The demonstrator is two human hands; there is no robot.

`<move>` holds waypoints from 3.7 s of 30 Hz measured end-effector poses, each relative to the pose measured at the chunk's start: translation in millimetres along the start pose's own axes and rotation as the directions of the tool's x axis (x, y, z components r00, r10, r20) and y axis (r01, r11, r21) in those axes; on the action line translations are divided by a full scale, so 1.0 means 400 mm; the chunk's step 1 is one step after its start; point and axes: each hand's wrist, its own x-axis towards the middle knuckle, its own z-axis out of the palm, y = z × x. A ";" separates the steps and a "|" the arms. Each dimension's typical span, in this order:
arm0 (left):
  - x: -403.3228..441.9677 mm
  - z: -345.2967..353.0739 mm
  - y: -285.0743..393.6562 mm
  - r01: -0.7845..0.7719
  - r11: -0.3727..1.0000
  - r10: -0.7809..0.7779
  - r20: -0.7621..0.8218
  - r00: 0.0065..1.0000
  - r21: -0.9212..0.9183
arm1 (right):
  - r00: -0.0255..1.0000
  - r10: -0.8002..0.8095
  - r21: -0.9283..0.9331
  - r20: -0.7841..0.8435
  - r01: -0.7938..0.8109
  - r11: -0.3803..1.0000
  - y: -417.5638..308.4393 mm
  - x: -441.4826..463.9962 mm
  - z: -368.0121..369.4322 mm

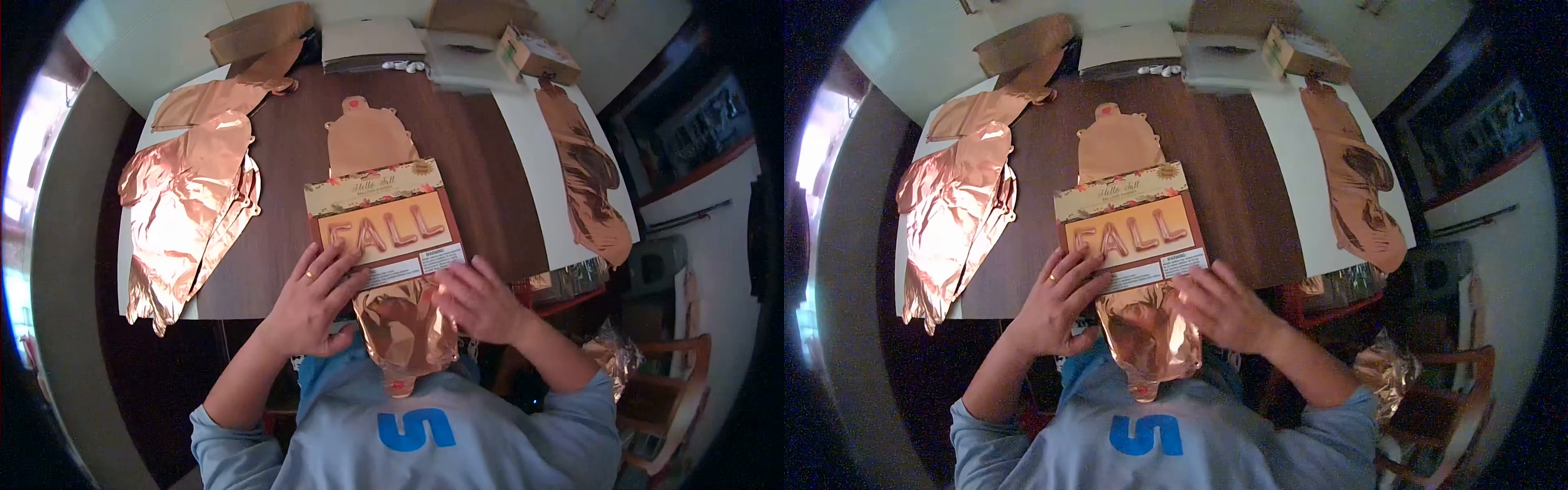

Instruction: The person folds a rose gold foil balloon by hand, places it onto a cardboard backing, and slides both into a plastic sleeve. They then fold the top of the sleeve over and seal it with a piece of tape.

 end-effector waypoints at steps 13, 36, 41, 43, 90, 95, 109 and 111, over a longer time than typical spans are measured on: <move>0.014 0.098 0.042 0.047 0.979 0.036 -0.390 0.920 0.201 | 0.991 0.082 -0.018 -0.101 -0.084 0.996 0.045 0.034 0.011; 0.030 0.138 0.130 -0.011 0.982 0.056 -0.235 0.970 0.187 | 0.832 0.536 0.438 0.142 -0.538 0.720 0.053 0.161 -0.084; 0.052 0.142 0.121 0.034 0.978 -0.019 -0.071 0.997 0.206 | 0.780 0.625 0.278 -0.019 -0.597 0.753 0.233 0.203 -0.059; 0.054 0.150 0.117 0.014 0.969 0.006 -0.082 0.997 0.245 | 0.757 0.650 0.262 0.065 -0.641 0.721 0.299 0.232 -0.053; 0.027 0.078 0.034 0.037 0.948 -0.211 -0.539 0.815 -0.315 | 0.524 0.642 0.619 0.560 -0.779 0.097 0.107 0.088 -0.093; 0.060 0.021 -0.007 0.128 0.931 -0.230 -0.279 0.932 -0.341 | 0.727 0.646 0.697 0.231 -0.587 0.412 0.079 0.053 -0.097; 0.082 0.035 -0.031 -0.111 0.977 0.096 -0.090 0.991 -0.181 | 0.959 0.207 0.289 -0.191 -0.147 0.946 0.043 -0.048 -0.066; 0.097 0.027 -0.020 -0.145 0.978 0.125 -0.137 0.983 -0.150 | 0.948 0.208 0.263 -0.241 -0.142 0.954 0.040 -0.053 -0.060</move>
